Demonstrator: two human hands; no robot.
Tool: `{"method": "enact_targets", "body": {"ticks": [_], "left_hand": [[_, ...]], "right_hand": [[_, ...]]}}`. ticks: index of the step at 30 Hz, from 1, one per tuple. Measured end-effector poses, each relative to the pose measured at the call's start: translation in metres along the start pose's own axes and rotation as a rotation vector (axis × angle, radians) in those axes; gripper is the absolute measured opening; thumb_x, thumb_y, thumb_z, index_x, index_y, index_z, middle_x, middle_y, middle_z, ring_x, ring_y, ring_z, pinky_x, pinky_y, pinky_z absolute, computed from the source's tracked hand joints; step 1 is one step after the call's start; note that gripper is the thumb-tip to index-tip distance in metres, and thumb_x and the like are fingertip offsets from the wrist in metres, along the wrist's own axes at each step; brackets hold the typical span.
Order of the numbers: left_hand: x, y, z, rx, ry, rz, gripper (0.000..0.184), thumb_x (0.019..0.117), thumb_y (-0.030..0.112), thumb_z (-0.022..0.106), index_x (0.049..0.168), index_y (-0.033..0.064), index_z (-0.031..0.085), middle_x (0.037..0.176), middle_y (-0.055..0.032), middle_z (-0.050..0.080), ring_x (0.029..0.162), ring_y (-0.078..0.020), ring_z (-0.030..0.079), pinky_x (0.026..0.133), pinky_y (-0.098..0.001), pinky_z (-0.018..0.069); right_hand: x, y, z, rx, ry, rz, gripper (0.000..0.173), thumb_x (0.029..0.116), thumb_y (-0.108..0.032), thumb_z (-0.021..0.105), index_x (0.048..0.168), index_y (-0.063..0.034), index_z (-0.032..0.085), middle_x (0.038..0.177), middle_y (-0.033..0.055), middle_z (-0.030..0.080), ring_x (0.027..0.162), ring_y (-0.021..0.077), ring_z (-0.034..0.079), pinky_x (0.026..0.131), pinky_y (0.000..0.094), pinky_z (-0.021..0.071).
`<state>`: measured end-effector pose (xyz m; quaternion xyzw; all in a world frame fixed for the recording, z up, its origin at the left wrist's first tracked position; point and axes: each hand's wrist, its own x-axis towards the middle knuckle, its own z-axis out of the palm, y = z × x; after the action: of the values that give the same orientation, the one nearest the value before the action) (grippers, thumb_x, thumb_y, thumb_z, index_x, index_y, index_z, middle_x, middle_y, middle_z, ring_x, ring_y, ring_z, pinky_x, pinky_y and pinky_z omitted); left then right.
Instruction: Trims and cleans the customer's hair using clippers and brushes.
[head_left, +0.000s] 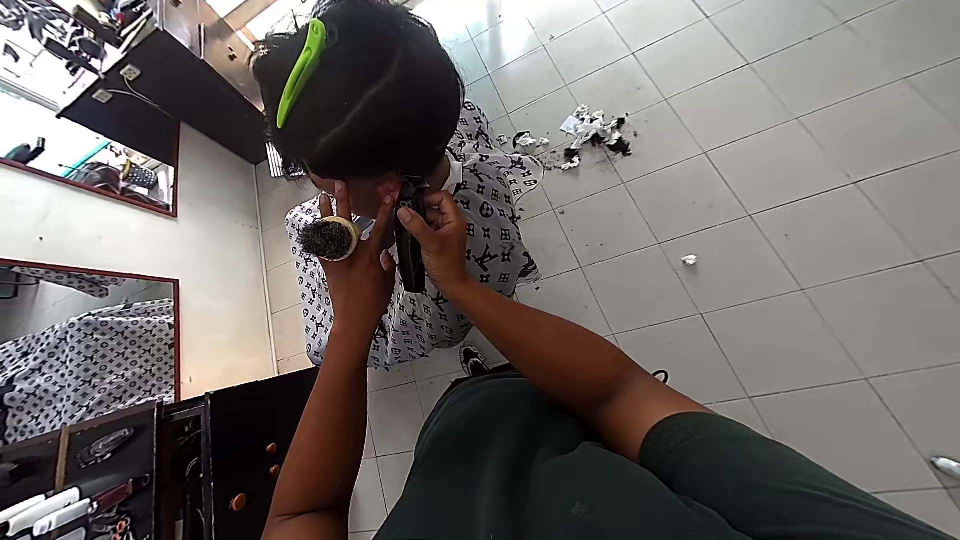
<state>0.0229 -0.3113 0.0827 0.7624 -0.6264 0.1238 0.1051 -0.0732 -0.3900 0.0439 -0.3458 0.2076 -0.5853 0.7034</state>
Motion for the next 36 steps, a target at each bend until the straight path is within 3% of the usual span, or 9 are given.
{"method": "enact_targets", "body": {"ticks": [8, 14, 25, 27, 28, 30, 32, 34, 36], "left_hand": [[0.002, -0.002, 0.001, -0.010, 0.013, 0.004, 0.074, 0.0871, 0.014, 0.069, 0.154, 0.0380, 0.047, 0.170, -0.0249, 0.010, 0.157, -0.0452, 0.009, 0.117, -0.0678, 0.0183], [0.002, 0.000, 0.000, 0.014, -0.005, -0.010, 0.075, 0.0877, 0.014, 0.068, 0.155, 0.0389, 0.045, 0.170, -0.0237, 0.009, 0.156, -0.0452, 0.010, 0.116, -0.0688, 0.0191], [0.002, 0.000, 0.000, -0.004, 0.016, 0.013, 0.068, 0.0921, 0.019, 0.065, 0.155, 0.0352, 0.046, 0.170, -0.0235, 0.010, 0.157, -0.0438, 0.010, 0.120, -0.0629, 0.0194], [0.002, 0.003, -0.001, -0.107, 0.071, 0.026, 0.067, 0.0892, 0.012, 0.067, 0.153, 0.0277, 0.051, 0.170, -0.0219, 0.012, 0.157, -0.0375, 0.015, 0.122, -0.0554, 0.0227], [0.002, 0.005, -0.003, -0.166, 0.129, 0.035, 0.063, 0.0898, 0.011, 0.067, 0.151, 0.0218, 0.054, 0.169, -0.0223, 0.017, 0.156, -0.0356, 0.022, 0.122, -0.0516, 0.0280], [0.009, 0.011, -0.007, -0.284, 0.310, 0.053, 0.052, 0.0912, 0.010, 0.066, 0.143, 0.0090, 0.060, 0.162, -0.0297, 0.029, 0.149, -0.0400, 0.034, 0.119, -0.0500, 0.0318], [0.024, 0.018, -0.014, -0.335, 0.465, 0.042, 0.048, 0.0894, 0.012, 0.070, 0.136, 0.0014, 0.063, 0.155, -0.0362, 0.035, 0.144, -0.0439, 0.038, 0.117, -0.0492, 0.0321], [0.041, 0.025, -0.023, -0.311, 0.512, -0.001, 0.055, 0.0896, 0.018, 0.072, 0.139, -0.0008, 0.059, 0.156, -0.0379, 0.032, 0.146, -0.0444, 0.035, 0.119, -0.0486, 0.0280], [0.057, 0.030, -0.028, -0.237, 0.493, -0.030, 0.070, 0.0893, 0.028, 0.075, 0.147, -0.0015, 0.050, 0.158, -0.0398, 0.026, 0.151, -0.0490, 0.023, 0.123, -0.0523, 0.0190]], "right_hand": [[-0.001, 0.002, -0.004, -0.026, -0.030, -0.028, 0.024, 0.0889, -0.005, 0.072, 0.102, -0.0078, 0.052, 0.082, -0.0016, 0.068, 0.076, 0.0029, 0.068, 0.072, 0.0206, 0.0576], [0.000, -0.001, -0.003, -0.020, -0.023, -0.009, 0.023, 0.0895, -0.004, 0.071, 0.101, -0.0082, 0.051, 0.080, -0.0025, 0.066, 0.073, 0.0022, 0.067, 0.070, 0.0196, 0.0571], [-0.004, -0.010, -0.012, -0.062, -0.113, 0.042, 0.020, 0.0902, -0.005, 0.071, 0.103, -0.0050, 0.056, 0.082, -0.0009, 0.069, 0.074, 0.0031, 0.068, 0.071, 0.0209, 0.0582], [-0.006, -0.010, -0.019, -0.034, -0.071, 0.037, 0.019, 0.0900, -0.004, 0.070, 0.101, -0.0072, 0.055, 0.081, -0.0028, 0.068, 0.073, 0.0018, 0.067, 0.070, 0.0197, 0.0576], [-0.007, -0.010, -0.023, -0.012, -0.046, 0.046, 0.019, 0.0901, -0.004, 0.069, 0.100, -0.0085, 0.054, 0.079, -0.0039, 0.067, 0.071, 0.0014, 0.066, 0.068, 0.0196, 0.0573], [-0.005, -0.011, -0.031, 0.009, -0.009, 0.088, 0.018, 0.0919, -0.005, 0.067, 0.101, -0.0104, 0.052, 0.077, -0.0048, 0.065, 0.069, 0.0023, 0.066, 0.067, 0.0213, 0.0582], [-0.001, -0.011, -0.038, 0.005, 0.027, 0.131, 0.016, 0.0938, -0.008, 0.066, 0.101, -0.0104, 0.052, 0.077, -0.0041, 0.065, 0.068, 0.0038, 0.066, 0.065, 0.0231, 0.0590], [0.002, -0.012, -0.044, 0.004, 0.053, 0.172, 0.015, 0.0944, -0.009, 0.065, 0.102, -0.0095, 0.053, 0.079, -0.0025, 0.065, 0.069, 0.0060, 0.067, 0.065, 0.0264, 0.0606], [0.005, -0.011, -0.048, 0.020, 0.059, 0.191, 0.015, 0.0945, -0.010, 0.065, 0.102, -0.0095, 0.052, 0.080, -0.0021, 0.065, 0.068, 0.0067, 0.067, 0.065, 0.0269, 0.0609]]}}
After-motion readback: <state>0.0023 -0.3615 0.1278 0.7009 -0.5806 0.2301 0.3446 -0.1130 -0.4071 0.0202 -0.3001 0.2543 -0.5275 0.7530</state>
